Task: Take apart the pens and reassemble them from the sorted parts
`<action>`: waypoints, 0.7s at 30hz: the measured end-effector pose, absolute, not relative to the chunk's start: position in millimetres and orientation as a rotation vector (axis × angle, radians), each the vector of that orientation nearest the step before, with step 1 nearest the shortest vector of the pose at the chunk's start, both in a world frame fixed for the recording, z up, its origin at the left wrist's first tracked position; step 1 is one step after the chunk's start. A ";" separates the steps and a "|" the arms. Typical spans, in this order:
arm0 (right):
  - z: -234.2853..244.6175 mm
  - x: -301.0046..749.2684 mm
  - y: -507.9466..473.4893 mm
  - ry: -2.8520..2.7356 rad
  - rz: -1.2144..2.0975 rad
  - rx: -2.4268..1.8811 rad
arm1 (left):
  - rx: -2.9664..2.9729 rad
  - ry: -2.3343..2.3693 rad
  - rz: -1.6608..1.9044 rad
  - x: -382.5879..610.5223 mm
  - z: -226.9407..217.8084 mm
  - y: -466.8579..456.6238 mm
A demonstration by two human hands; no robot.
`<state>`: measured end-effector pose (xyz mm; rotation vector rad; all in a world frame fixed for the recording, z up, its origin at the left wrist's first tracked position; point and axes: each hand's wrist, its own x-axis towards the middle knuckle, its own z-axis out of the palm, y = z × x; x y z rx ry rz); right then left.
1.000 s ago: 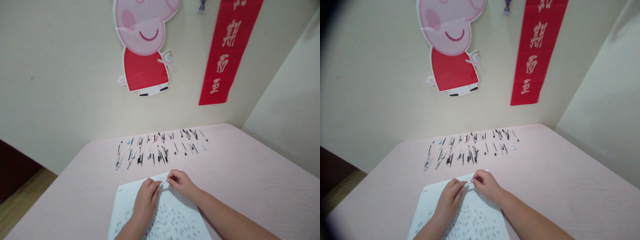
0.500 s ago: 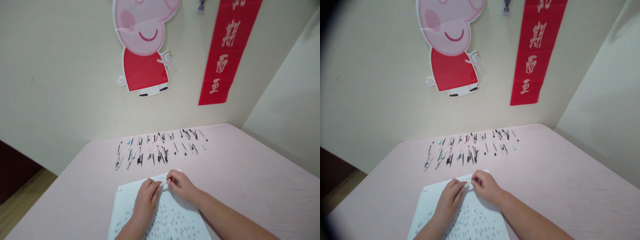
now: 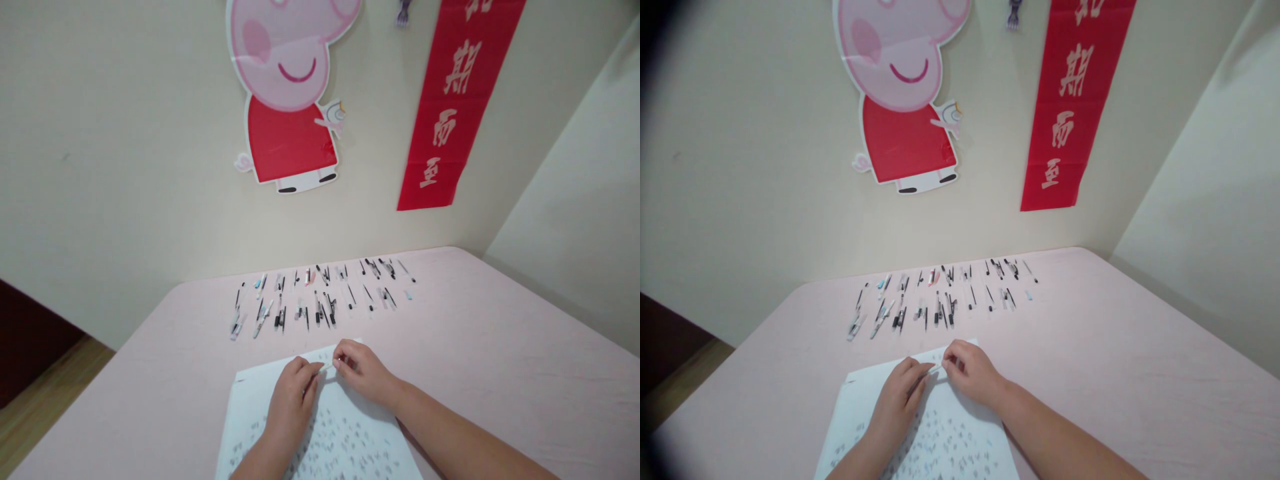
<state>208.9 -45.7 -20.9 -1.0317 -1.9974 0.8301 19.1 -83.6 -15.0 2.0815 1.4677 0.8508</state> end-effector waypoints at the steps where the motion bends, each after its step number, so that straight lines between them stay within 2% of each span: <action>1: -21.3 208.8 -44.9 -2.003 0.820 -1.050 | 2.083 1.465 0.855 19.1 -15.0 -83.7; 21: -21.9 210.2 -44.5 -1.980 0.869 -1.067 | 2.087 1.459 0.880 19.5 -14.6 -84.3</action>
